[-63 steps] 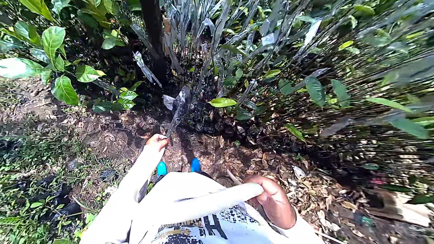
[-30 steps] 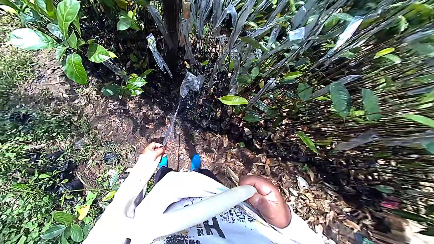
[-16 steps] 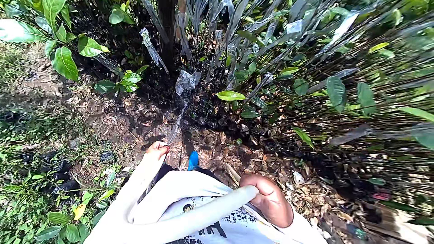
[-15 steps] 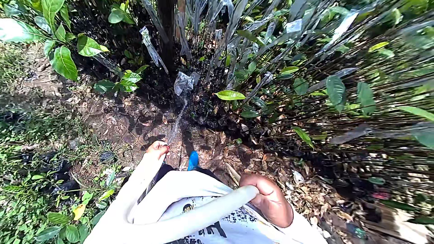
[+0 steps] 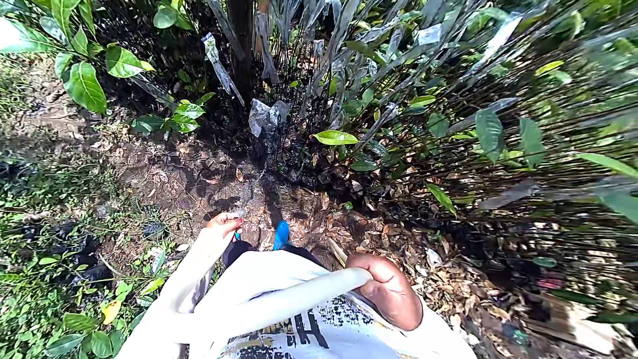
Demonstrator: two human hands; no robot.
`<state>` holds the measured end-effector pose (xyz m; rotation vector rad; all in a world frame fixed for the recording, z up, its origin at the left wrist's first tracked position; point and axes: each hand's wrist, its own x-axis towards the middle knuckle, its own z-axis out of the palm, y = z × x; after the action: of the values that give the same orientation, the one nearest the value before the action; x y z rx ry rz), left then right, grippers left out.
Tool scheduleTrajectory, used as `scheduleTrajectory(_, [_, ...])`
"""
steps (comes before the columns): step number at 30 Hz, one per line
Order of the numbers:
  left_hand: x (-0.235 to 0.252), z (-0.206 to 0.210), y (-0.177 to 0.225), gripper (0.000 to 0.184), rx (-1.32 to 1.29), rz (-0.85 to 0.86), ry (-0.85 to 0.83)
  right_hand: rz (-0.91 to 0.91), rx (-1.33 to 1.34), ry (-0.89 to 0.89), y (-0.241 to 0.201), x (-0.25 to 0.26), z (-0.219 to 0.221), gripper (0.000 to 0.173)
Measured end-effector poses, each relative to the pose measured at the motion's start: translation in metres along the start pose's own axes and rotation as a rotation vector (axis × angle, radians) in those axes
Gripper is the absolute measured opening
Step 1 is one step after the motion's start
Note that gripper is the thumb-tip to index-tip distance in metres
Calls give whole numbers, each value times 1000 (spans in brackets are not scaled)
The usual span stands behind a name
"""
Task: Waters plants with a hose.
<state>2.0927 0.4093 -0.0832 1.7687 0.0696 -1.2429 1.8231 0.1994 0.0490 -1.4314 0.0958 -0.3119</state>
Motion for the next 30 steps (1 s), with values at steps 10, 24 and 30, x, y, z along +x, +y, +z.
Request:
scheduleTrajectory(10, [22,32,19,18,-40,9,-82,10,-73,49,-7,-5,-3,30])
scheduleTrajectory(24, [41,60,68,18,-89,124,-120,-17,-47,108,-23,-9,-10,28])
scheduleTrajectory(30, [52,72,78,17,-91,198,-184,-34,-66,122,-28,-10,-9,30])
